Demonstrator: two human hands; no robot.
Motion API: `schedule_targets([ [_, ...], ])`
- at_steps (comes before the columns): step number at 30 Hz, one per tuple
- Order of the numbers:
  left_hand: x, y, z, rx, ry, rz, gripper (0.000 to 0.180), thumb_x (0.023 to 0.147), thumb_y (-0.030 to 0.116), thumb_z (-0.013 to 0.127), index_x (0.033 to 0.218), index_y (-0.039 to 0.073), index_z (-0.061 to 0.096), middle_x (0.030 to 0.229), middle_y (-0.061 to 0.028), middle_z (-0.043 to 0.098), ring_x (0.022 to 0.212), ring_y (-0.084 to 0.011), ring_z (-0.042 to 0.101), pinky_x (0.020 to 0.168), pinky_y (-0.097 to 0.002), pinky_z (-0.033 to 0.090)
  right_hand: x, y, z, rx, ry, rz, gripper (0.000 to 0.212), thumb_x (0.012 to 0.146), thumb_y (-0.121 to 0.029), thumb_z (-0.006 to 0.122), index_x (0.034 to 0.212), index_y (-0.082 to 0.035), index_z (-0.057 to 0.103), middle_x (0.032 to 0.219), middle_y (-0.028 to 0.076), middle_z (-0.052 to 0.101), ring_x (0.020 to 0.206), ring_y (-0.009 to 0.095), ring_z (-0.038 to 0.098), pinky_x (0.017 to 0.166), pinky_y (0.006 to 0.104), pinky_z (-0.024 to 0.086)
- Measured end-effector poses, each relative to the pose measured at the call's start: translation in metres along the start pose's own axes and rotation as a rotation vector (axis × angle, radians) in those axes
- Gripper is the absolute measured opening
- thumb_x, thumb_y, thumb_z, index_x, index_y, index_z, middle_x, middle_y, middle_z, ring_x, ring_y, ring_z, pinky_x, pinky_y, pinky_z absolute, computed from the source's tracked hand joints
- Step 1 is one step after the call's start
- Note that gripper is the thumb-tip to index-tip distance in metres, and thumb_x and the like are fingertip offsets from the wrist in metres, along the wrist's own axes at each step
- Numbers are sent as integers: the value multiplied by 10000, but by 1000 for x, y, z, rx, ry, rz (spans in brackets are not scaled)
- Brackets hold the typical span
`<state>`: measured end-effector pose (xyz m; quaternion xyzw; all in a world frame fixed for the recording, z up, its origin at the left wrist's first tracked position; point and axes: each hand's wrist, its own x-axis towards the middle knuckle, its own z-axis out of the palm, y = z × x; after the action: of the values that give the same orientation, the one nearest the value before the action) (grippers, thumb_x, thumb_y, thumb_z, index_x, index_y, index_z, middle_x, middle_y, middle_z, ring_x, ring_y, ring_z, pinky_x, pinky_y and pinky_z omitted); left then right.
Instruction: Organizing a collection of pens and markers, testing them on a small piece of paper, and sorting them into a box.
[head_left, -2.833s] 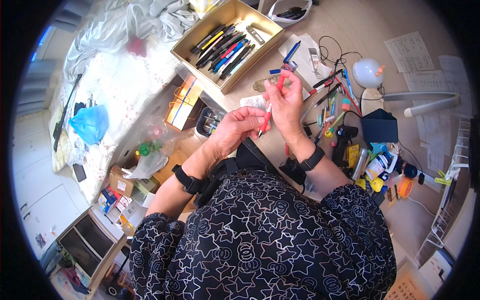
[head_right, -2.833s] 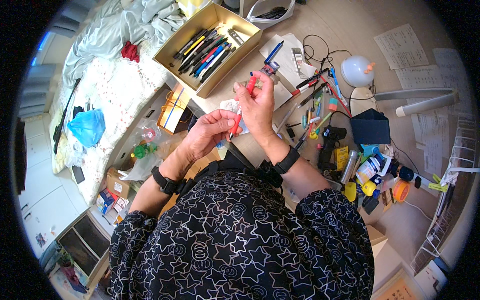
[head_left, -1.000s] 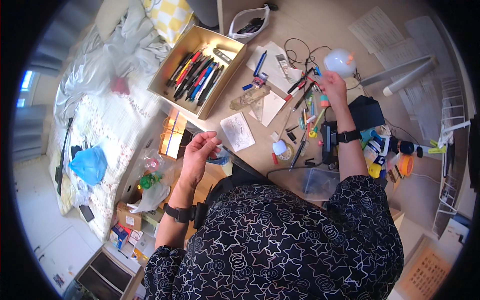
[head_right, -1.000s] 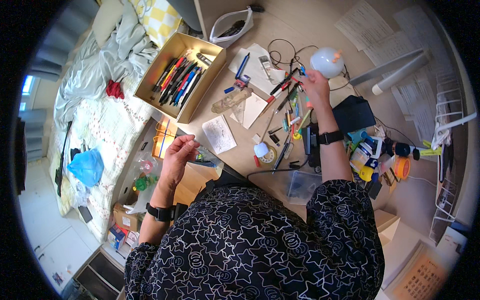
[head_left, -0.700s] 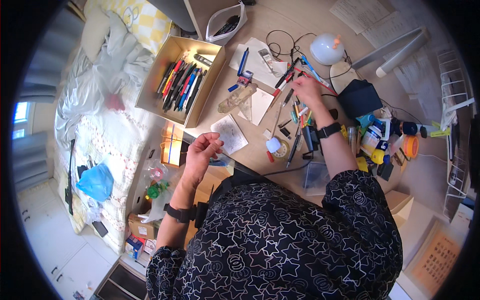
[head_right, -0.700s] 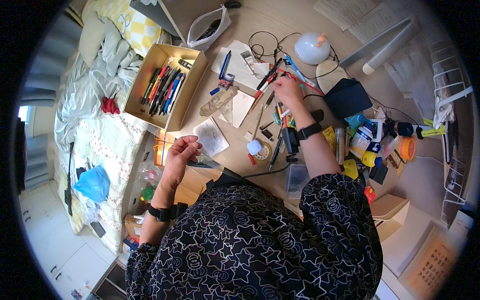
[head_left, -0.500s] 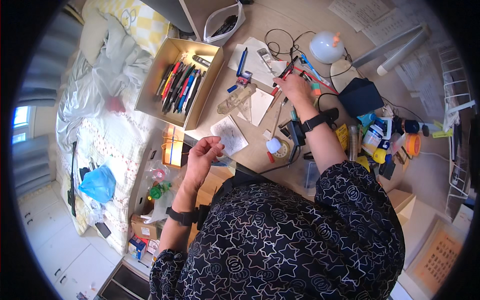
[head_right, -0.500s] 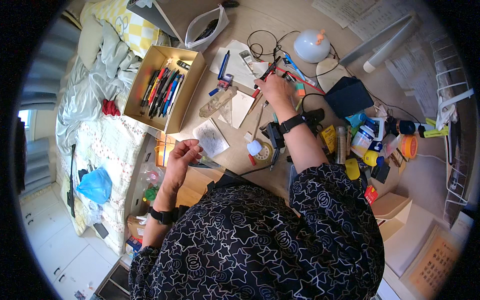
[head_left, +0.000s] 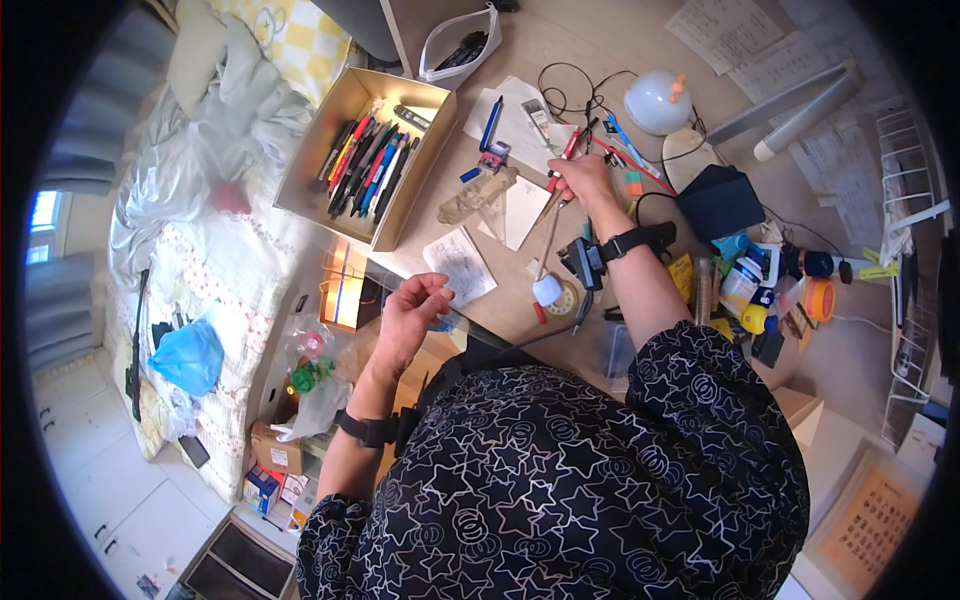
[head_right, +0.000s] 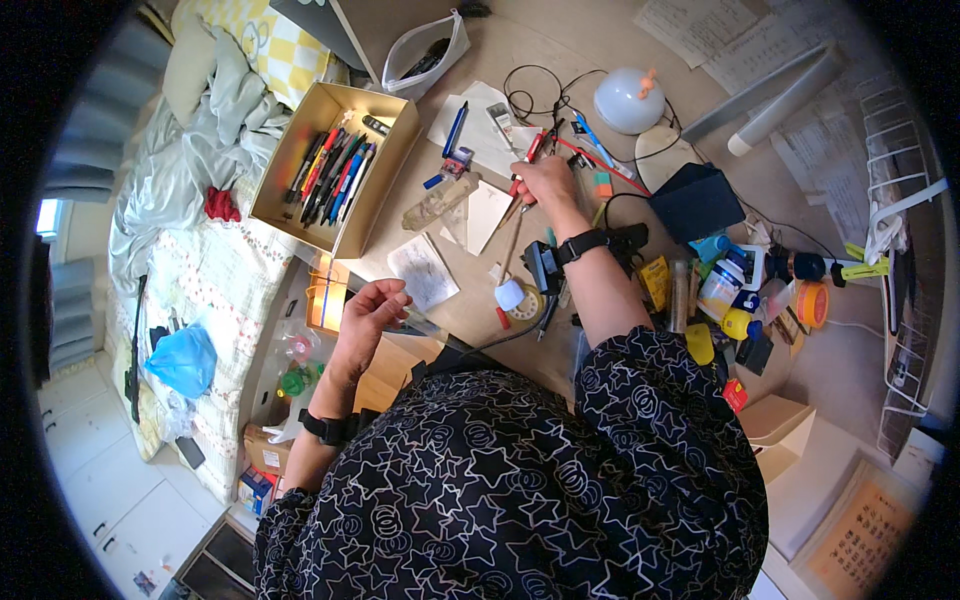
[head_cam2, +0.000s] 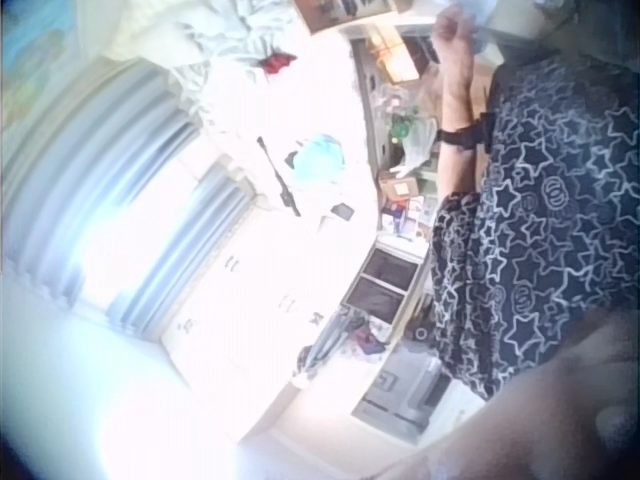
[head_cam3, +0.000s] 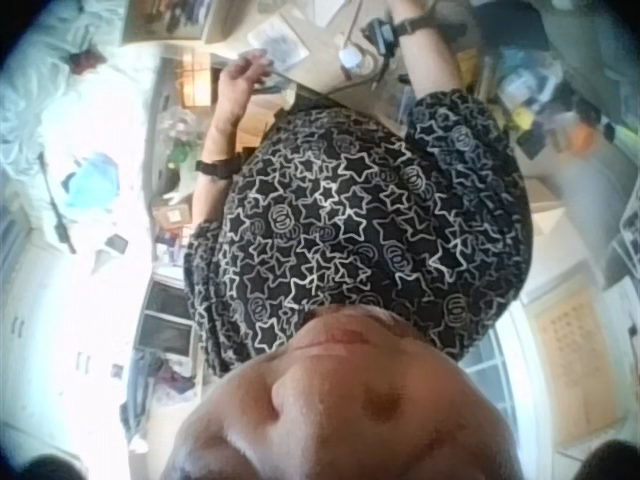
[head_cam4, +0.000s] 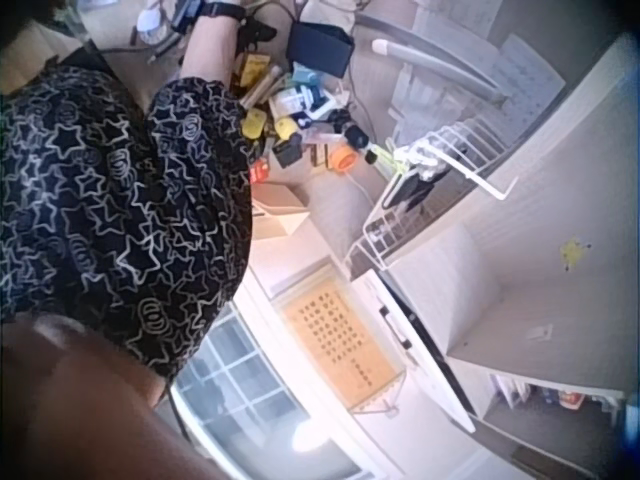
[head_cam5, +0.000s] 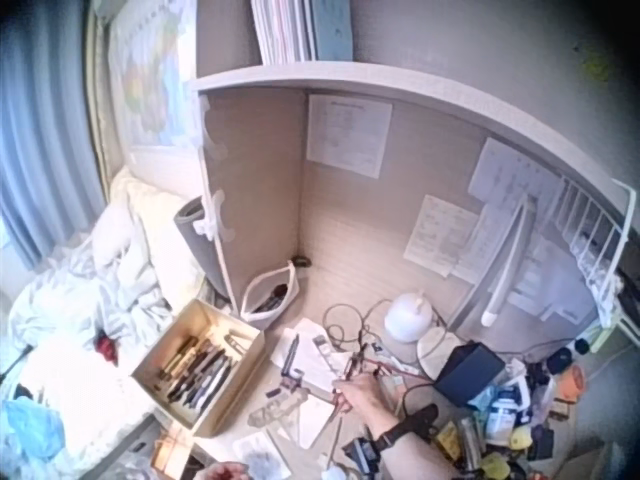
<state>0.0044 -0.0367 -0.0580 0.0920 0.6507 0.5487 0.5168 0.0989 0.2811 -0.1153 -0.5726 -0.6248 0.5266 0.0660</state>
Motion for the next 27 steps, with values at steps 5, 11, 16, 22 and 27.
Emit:
schedule_targets([
  [5, -3, 0, -6, 26, -12, 29, 248, 834, 145, 610, 1043, 27, 550, 862, -24, 622, 698, -82, 549, 629, -204, 430, -38, -21, -14, 162, -164, -97, 199, 779, -223, 632, 818, -42, 558, 674, 33, 602, 492, 73, 540, 379, 189, 347],
  [11, -2, 13, 7, -37, -89, 40, 249, 854, 150, 580, 1065, 24, 543, 916, -46, 627, 727, -86, 556, 646, -207, 432, -100, -44, -6, 569, -663, -200, 162, 870, -162, 527, 986, -50, 533, 832, 92, 627, 594, 96, 583, 436, 167, 376],
  [16, -2, 29, 23, -92, -222, 100, 306, 911, 235, 488, 1108, 4, 526, 945, -82, 626, 751, -104, 564, 672, -241, 450, -126, -58, 4, 691, -745, -202, 299, 873, -170, 503, 1145, -48, 476, 853, 120, 617, 579, 126, 570, 458, 203, 376],
  [22, -10, 39, 26, -280, -312, 30, 333, 924, 305, 453, 1012, 4, 564, 866, -62, 630, 704, -95, 562, 651, -219, 451, -146, -53, 28, 607, -902, -152, 346, 870, -170, 517, 1186, -85, 404, 845, 121, 616, 563, 96, 544, 467, 187, 398],
  [27, -11, 30, 20, -281, -288, 10, 242, 906, 254, 500, 931, 24, 569, 772, -48, 624, 653, -92, 562, 623, -214, 450, -157, -50, 42, 646, -896, -98, 272, 899, -309, 501, 1011, -64, 536, 807, 60, 607, 542, 67, 524, 454, 169, 388],
])
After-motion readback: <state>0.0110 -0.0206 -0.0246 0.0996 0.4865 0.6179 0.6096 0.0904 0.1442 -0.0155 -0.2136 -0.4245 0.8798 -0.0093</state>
